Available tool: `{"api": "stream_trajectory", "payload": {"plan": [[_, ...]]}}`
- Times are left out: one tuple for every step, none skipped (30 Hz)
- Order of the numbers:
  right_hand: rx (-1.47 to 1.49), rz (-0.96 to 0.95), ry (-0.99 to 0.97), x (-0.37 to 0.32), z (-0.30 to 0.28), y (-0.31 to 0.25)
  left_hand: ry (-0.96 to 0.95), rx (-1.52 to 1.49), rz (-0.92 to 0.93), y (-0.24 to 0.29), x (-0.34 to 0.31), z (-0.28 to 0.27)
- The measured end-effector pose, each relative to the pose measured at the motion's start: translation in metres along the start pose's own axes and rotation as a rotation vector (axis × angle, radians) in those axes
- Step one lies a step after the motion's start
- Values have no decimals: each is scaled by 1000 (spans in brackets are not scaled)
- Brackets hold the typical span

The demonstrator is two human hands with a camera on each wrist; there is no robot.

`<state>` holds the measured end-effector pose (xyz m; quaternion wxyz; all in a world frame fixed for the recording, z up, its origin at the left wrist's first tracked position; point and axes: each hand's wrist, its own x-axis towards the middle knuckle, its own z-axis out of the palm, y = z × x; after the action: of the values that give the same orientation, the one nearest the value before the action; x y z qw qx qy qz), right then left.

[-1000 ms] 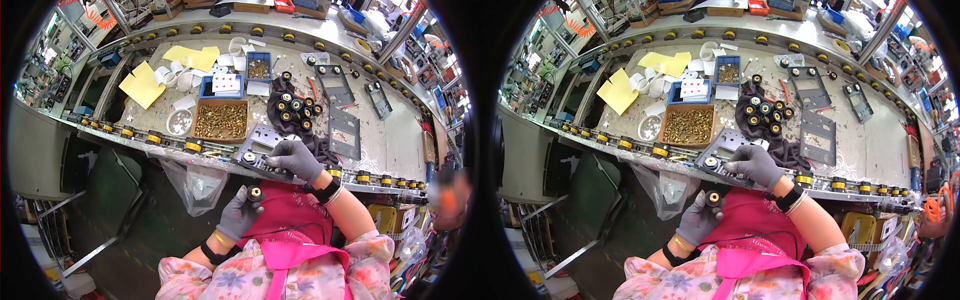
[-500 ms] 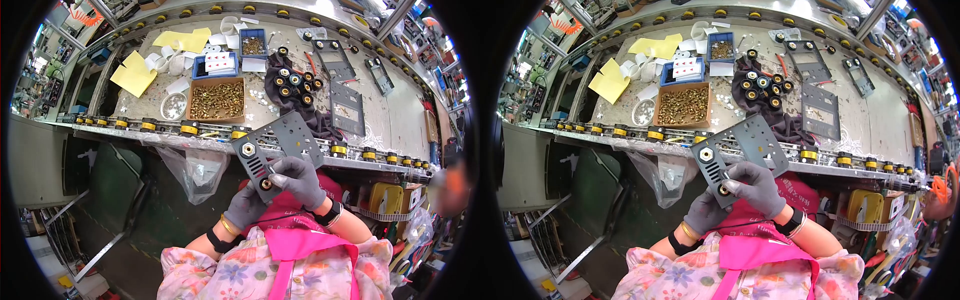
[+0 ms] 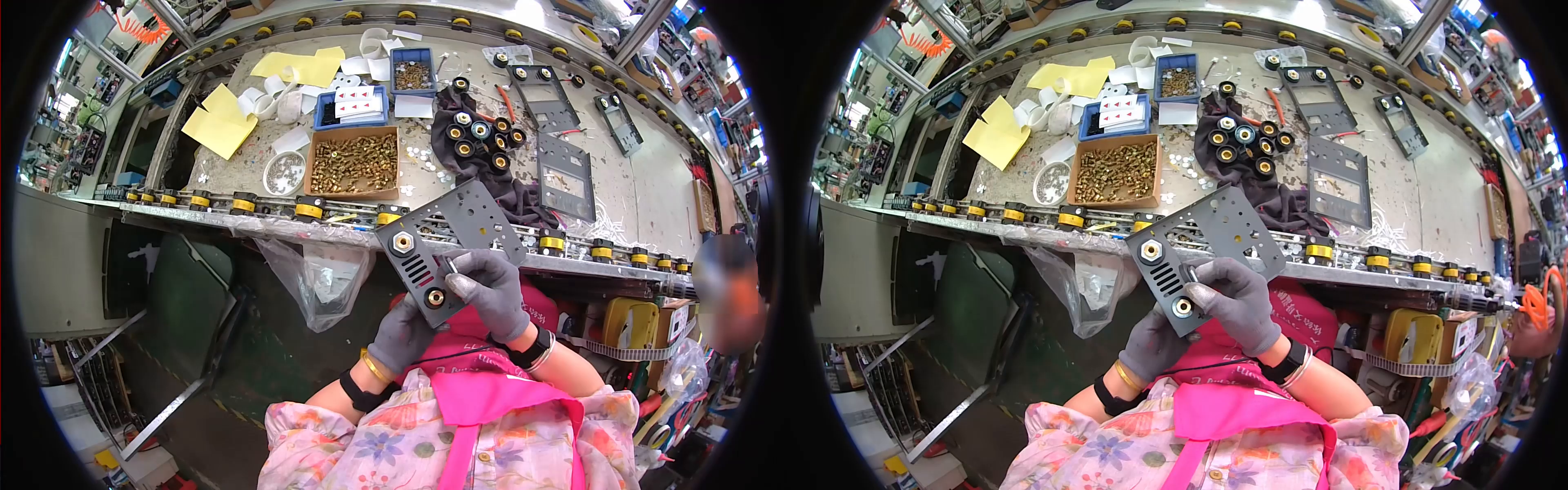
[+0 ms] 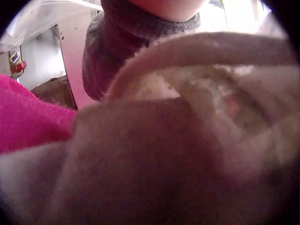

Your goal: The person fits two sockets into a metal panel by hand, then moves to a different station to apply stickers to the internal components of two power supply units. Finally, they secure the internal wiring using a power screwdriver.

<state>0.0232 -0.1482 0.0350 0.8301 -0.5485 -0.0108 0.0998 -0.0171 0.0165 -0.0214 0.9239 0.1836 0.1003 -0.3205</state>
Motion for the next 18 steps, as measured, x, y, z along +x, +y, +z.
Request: {"api": "stream_trajectory", "payload": {"plan": [[4,-11,16,0,0,-1,-3,-3,8,-1,0,0],[-9,-6,14,-1,-2,1,-5,-6,14,-2,0,0],[-23,-3,12,0,-5,4,-8,-8,21,-3,0,0],[-36,0,10,0,-7,6,6,40,23,-2,0,1],[-12,-7,6,-1,-7,6,21,89,25,0,1,4],[11,-14,0,0,-6,6,34,137,30,1,2,7],[34,-20,-7,0,-5,5,25,70,20,4,1,11],[0,-40,-23,1,-4,4,16,2,12,7,-1,16],[-34,-60,-41,2,-3,2,7,-65,6,10,-2,19],[-67,-79,-60,4,-3,0,11,-2,-10,10,-1,16],[-304,-188,-100,4,-3,-5,16,61,-26,9,-1,12],[-541,-297,-143,5,-4,-11,23,124,-40,10,-1,12],[-777,-408,-189,7,-4,-15,20,136,-9,10,-3,16],[-918,-499,-206,10,-2,-17,19,148,24,9,-6,22],[-931,-454,-246,12,-3,-17,17,161,58,9,-7,27],[-944,-406,-283,12,-6,-16,41,134,40,9,-8,28],[-959,-358,-318,13,-9,-17,52,120,44,9,-8,29],[-972,-295,-357,14,-11,-20,60,107,47,9,-7,29]]}}
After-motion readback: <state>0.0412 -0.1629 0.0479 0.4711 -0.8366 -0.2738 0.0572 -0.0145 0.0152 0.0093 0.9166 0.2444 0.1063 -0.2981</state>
